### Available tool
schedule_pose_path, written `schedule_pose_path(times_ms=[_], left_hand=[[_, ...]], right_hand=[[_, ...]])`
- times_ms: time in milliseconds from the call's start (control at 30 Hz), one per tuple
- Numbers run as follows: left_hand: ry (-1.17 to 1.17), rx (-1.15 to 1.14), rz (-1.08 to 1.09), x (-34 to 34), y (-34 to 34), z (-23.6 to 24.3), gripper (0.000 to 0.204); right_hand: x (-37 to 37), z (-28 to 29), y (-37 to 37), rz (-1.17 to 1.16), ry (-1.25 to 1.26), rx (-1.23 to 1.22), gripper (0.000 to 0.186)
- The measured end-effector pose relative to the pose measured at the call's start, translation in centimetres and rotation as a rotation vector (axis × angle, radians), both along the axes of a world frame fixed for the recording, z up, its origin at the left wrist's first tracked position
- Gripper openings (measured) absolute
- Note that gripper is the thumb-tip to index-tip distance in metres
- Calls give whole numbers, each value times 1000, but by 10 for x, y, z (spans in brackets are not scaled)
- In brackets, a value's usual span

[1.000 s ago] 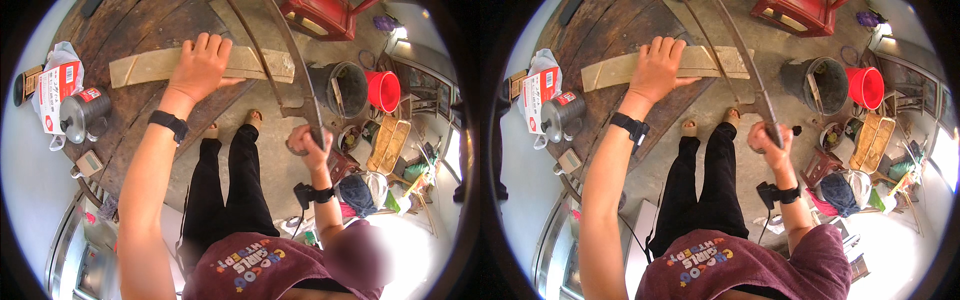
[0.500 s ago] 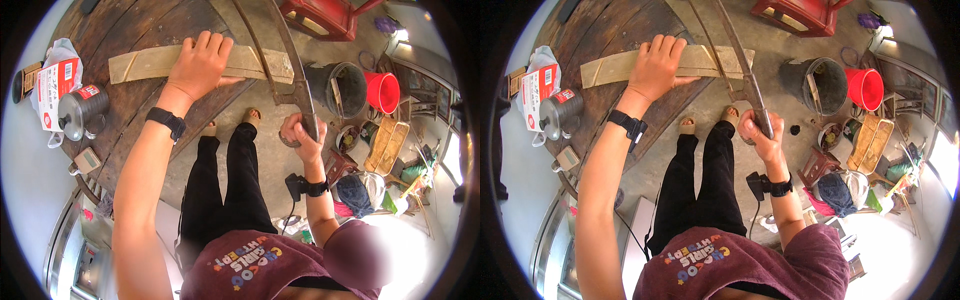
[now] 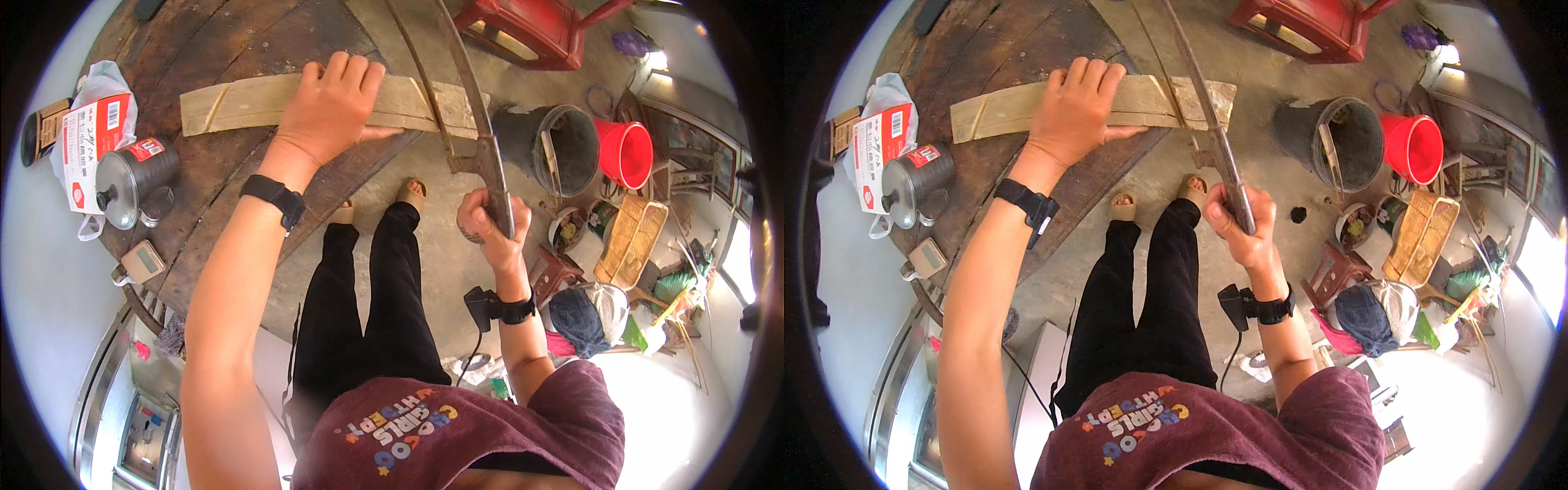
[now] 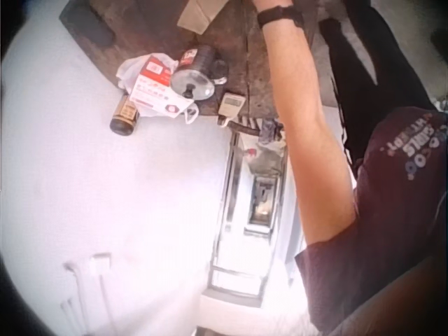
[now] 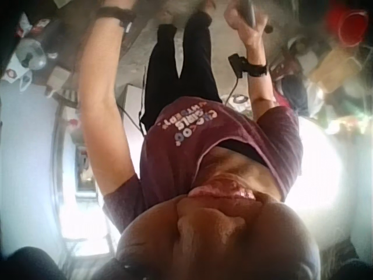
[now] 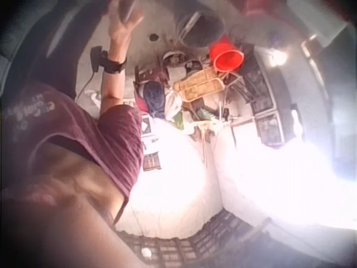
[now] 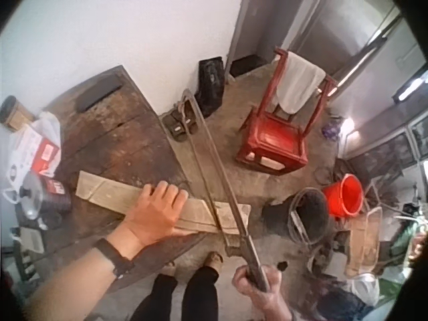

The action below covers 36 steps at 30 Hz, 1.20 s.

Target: The person uses a hand saw to cut a long wooden plank placed on a wooden table. They hold the plank with one hand and saw with the other, making several cuts along the length of the plank.

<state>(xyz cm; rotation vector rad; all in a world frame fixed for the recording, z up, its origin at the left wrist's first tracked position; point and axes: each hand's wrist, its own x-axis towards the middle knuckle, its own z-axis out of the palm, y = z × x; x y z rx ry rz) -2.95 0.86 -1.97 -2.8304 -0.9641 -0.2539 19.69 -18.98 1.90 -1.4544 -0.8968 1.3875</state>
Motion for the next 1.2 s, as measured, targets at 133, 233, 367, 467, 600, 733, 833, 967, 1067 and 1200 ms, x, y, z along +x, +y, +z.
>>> schedule_pose_path(times_ms=[133, 233, 367, 467, 600, 733, 833, 967, 1067, 1200], left_hand=[[0, -8, 6, 0, 1, 0, 83], [-7, -31, 7, 0, 0, -1, 83], [-19, -30, 9, 1, -1, -1, 83], [7, -28, 22, 1, -1, -1, 83], [42, 4, 11, 1, 0, -2, 82], [15, 48, -12, 1, 1, -2, 81], [2, 34, -16, 1, 1, -2, 80], [10, 18, -17, 0, 1, -1, 80], [27, 24, -23, -1, 2, 1, 81], [62, 16, -24, -1, 1, 4, 80]], right_hand=[[-3, -3, -2, 0, -28, 123, 24], [-4, 3, -16, 28, -96, 224, 17], [-3, 2, -18, 48, -155, 185, 15], [-3, -3, -12, 47, -138, 200, 15], [2, -3, -15, 55, -133, 157, 14], [6, 14, -28, 71, -206, 163, 10], [1, 23, -24, 126, -359, 211, 7], [-9, 9, 6, 205, -506, 203, 13], [-14, 1, 18, 252, -578, 266, 18], [-15, 8, 9, 297, -638, 280, 20]])
